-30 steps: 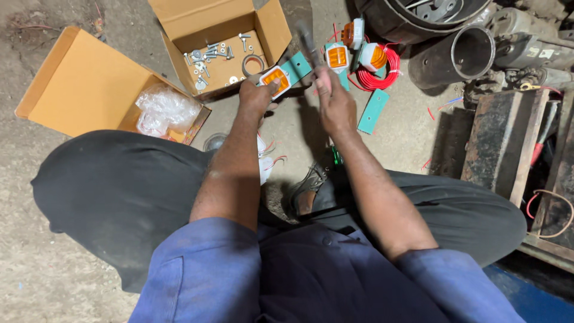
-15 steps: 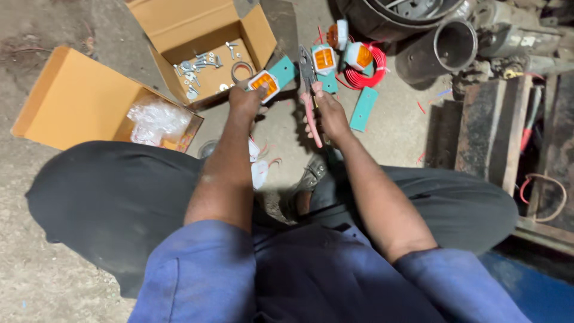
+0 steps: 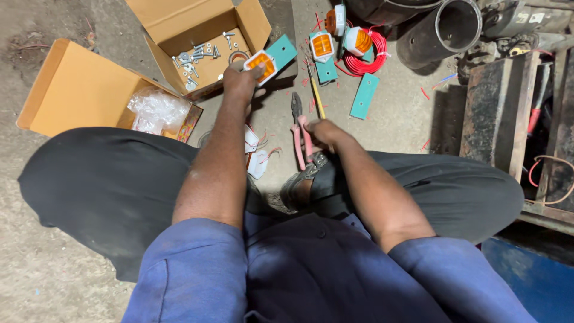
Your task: The person sits on the floor and assembles small orange electrical components onto green metal plates. They use a screwdriver to tighten screws and pliers to adjust parts, handling multiple units one at a time.
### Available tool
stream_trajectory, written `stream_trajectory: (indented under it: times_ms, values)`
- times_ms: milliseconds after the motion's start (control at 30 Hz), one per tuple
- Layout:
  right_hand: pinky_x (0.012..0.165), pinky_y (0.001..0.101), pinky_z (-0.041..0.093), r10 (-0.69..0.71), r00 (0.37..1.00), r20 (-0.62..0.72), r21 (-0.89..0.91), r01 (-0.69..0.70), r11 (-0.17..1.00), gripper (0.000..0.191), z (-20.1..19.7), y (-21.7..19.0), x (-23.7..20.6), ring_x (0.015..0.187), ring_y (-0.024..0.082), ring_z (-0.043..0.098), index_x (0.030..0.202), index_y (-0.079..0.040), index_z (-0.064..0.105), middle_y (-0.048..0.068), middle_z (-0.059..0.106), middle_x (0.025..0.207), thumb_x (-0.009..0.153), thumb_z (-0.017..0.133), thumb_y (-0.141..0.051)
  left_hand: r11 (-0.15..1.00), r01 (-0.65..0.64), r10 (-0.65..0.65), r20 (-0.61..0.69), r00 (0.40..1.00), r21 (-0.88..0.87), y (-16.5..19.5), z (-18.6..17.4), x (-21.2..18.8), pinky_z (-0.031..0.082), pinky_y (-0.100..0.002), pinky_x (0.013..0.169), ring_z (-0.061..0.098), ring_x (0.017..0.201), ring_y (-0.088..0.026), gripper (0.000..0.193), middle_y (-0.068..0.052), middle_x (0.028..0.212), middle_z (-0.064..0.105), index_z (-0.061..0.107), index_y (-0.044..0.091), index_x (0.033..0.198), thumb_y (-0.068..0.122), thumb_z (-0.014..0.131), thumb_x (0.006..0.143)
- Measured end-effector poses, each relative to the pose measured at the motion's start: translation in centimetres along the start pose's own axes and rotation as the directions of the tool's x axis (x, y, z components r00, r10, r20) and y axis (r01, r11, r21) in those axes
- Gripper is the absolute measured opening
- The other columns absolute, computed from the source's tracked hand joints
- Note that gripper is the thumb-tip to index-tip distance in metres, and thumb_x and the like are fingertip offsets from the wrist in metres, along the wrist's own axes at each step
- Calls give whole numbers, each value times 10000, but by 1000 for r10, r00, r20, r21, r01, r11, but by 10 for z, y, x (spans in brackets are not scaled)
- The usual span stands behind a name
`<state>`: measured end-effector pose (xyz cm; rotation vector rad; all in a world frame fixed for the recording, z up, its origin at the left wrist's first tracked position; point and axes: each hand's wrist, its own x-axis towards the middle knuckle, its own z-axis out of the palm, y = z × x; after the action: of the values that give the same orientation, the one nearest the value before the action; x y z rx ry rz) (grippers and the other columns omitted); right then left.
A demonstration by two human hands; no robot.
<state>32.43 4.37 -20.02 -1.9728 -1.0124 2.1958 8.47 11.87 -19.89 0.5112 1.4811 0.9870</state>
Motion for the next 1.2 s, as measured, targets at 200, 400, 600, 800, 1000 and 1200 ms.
stream_trajectory:
  times_ms: [200,400,600,800,1000,1200]
  values:
    - [768,390,634,-299,930,-215,534,369,761,606,-21,-60,-27,982,221,699,1374,-142,511,90,670,1121,904,642,-501,988,32,4,230,973,-153,11,54,-25,661,-385,746,752,877,-220,344,-120,1035,753,687,14,1166,167,752,865]
    - [828,450,629,-558,724,-406,516,685,514,659,-34,-93,-66,1053,259,685,1344,-122,488,97,668,1170,816,849,-279,956,-119,211,342,916,-269,14,123,-64,607,-346,790,724,964,-224,472,-141,1125,730,606,27,1316,78,737,866]
    - [887,471,674,-638,636,-434,306,770,560,640,-108,-106,-111,1045,266,744,1359,-30,497,124,680,1203,866,881,-169,959,-268,277,509,815,-93,13,137,-43,589,-332,712,677,877,-169,383,-82,1039,736,665,23,1279,125,736,917]
    - [867,495,683,-669,580,-465,223,808,545,629,-145,-103,-179,1056,280,742,1359,-43,432,124,649,1205,895,849,-124,564,-191,-61,271,961,804,-78,162,-51,569,-448,937,705,1093,-393,439,-254,1121,722,737,5,1053,377,748,820]
    - [897,446,647,-665,521,-535,239,848,473,647,-132,-100,-164,1061,250,709,1354,-41,451,120,642,1188,852,857,-82,523,83,-163,3,987,848,-135,165,-79,558,-491,939,691,1116,-396,661,-257,1219,688,543,-54,1300,306,773,796]
    - [900,409,638,-630,556,-542,338,831,443,611,-128,-113,-128,1026,225,707,1285,-34,484,100,650,1139,809,864,-90,578,82,-193,39,980,812,-130,153,-86,513,-512,1006,649,1163,-434,430,-262,1249,661,612,17,1225,286,653,891]
